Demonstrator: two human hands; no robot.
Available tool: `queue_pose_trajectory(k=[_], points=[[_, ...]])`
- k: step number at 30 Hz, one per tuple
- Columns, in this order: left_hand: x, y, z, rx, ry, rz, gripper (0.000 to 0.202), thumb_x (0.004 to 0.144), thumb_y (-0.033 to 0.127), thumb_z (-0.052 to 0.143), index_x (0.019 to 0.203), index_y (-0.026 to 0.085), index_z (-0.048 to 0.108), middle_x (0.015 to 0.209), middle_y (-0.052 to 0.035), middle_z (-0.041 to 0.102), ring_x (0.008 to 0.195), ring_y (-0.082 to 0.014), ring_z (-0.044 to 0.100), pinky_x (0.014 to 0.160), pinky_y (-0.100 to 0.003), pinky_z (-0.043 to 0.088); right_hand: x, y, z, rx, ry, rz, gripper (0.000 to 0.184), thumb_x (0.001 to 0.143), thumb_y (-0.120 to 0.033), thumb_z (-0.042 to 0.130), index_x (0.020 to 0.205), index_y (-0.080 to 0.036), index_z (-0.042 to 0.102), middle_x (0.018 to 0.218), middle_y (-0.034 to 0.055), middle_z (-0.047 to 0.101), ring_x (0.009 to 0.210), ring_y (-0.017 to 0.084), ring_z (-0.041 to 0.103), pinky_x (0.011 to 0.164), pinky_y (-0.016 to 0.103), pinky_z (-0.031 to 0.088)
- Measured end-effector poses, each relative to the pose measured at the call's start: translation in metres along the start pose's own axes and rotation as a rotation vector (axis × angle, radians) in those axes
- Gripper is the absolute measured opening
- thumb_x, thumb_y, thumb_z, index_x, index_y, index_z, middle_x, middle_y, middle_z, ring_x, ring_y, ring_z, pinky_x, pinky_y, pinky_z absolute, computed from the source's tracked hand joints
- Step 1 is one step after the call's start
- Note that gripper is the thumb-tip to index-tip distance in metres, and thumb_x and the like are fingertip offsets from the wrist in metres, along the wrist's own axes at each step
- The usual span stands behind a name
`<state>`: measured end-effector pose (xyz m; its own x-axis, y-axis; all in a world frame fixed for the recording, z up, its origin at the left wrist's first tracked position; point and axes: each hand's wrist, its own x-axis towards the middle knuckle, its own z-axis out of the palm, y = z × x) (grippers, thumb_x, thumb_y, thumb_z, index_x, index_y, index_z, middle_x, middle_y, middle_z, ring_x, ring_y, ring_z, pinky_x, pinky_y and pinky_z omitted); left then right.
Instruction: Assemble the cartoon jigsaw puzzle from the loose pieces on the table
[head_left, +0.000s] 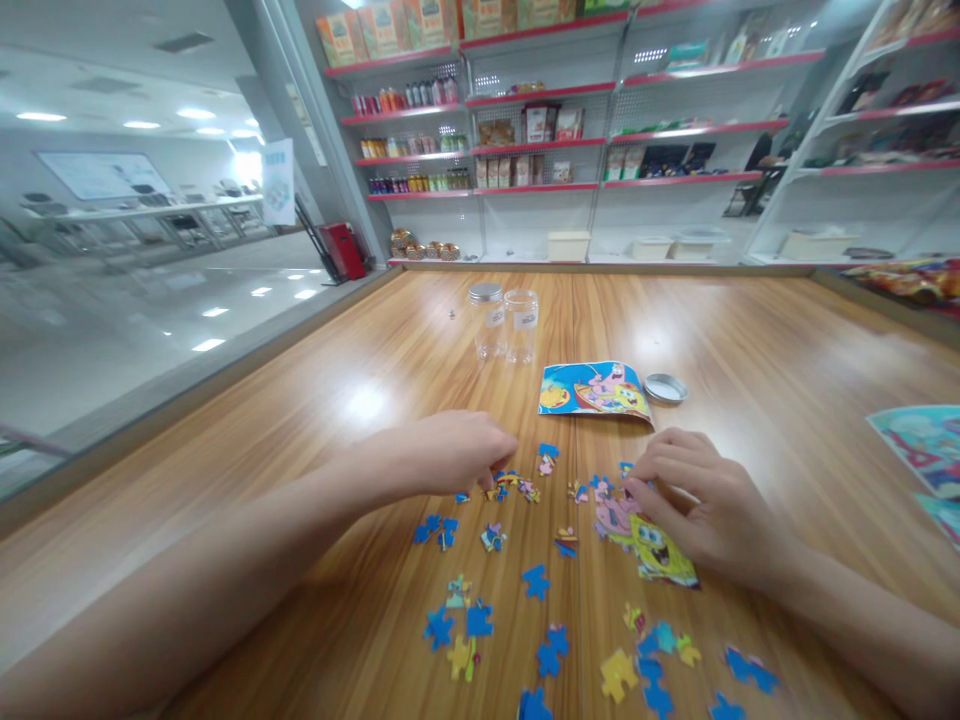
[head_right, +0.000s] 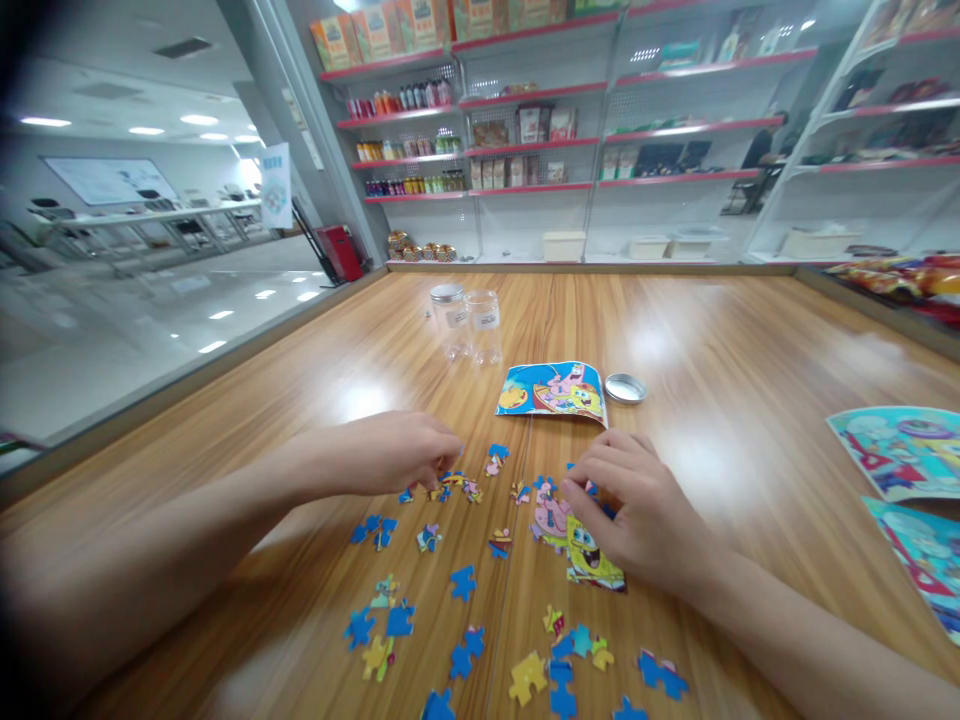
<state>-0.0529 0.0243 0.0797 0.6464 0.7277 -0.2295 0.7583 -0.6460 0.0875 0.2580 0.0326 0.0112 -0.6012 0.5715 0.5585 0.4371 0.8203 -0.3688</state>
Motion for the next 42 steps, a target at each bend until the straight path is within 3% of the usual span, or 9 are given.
queue_pose_trajectory(k=[7, 13, 19, 31, 37, 42], points=[[0.005, 0.012, 0.004, -0.057, 0.145, 0.123, 0.016, 0.094, 0.017, 0.062, 0.108, 0.019, 0.069, 0.100, -0.0066, 0.072, 0.093, -0.0202, 0.068, 0.078, -0.031, 0.051, 0.000, -0.002, -0.001, -0.003, 0.002, 0.007, 0.010, 0.088, -0.019, 0.066, 0.079, -0.022, 0.064, 0.073, 0.0026, 0.064, 0.078, 0.022, 0.058, 0.076, 0.040, 0.044], [0.014, 0.011, 0.017, -0.111, 0.121, 0.158, 0.008, 0.090, 0.013, 0.065, 0.090, 0.016, 0.073, 0.091, -0.0054, 0.071, 0.086, -0.0178, 0.068, 0.078, -0.029, 0.052, 0.002, -0.004, -0.001, -0.007, -0.004, 0.005, 0.011, 0.089, -0.019, 0.066, 0.079, -0.022, 0.064, 0.072, 0.0025, 0.063, 0.077, 0.021, 0.057, 0.076, 0.039, 0.043], [0.015, 0.019, 0.015, -0.159, 0.123, 0.139, 0.012, 0.090, 0.018, 0.068, 0.080, 0.014, 0.072, 0.082, -0.0052, 0.072, 0.080, -0.0172, 0.067, 0.074, -0.028, 0.050, 0.001, -0.004, -0.002, -0.009, -0.002, 0.002, 0.011, 0.090, -0.018, 0.066, 0.080, -0.021, 0.064, 0.073, 0.0025, 0.063, 0.079, 0.021, 0.058, 0.078, 0.039, 0.042], [0.019, 0.032, 0.030, -0.333, 0.196, 0.194, 0.011, 0.090, 0.017, 0.067, 0.082, 0.014, 0.074, 0.078, -0.0047, 0.071, 0.076, -0.0162, 0.066, 0.071, -0.028, 0.051, 0.004, -0.013, -0.002, -0.006, -0.087, -0.028, 0.010, 0.090, -0.015, 0.062, 0.092, -0.022, 0.069, 0.083, 0.0019, 0.070, 0.090, 0.023, 0.057, 0.083, 0.041, 0.041], [0.015, 0.034, 0.028, -0.286, 0.241, 0.216, 0.024, 0.094, 0.010, 0.053, 0.097, 0.018, 0.074, 0.093, -0.0060, 0.068, 0.086, -0.0171, 0.064, 0.078, -0.031, 0.052, 0.004, -0.014, -0.003, -0.007, -0.078, -0.020, 0.009, 0.090, -0.016, 0.062, 0.090, -0.021, 0.070, 0.082, 0.0016, 0.070, 0.088, 0.022, 0.056, 0.083, 0.040, 0.040], [0.018, 0.029, 0.038, -0.139, 0.335, 0.226, 0.053, 0.081, -0.002, 0.052, 0.125, 0.024, 0.067, 0.108, -0.0091, 0.060, 0.099, -0.0221, 0.059, 0.084, -0.036, 0.053, 0.004, -0.014, -0.002, -0.005, -0.074, -0.022, 0.008, 0.090, -0.017, 0.062, 0.089, -0.020, 0.069, 0.081, 0.0014, 0.070, 0.088, 0.021, 0.056, 0.083, 0.040, 0.040]])
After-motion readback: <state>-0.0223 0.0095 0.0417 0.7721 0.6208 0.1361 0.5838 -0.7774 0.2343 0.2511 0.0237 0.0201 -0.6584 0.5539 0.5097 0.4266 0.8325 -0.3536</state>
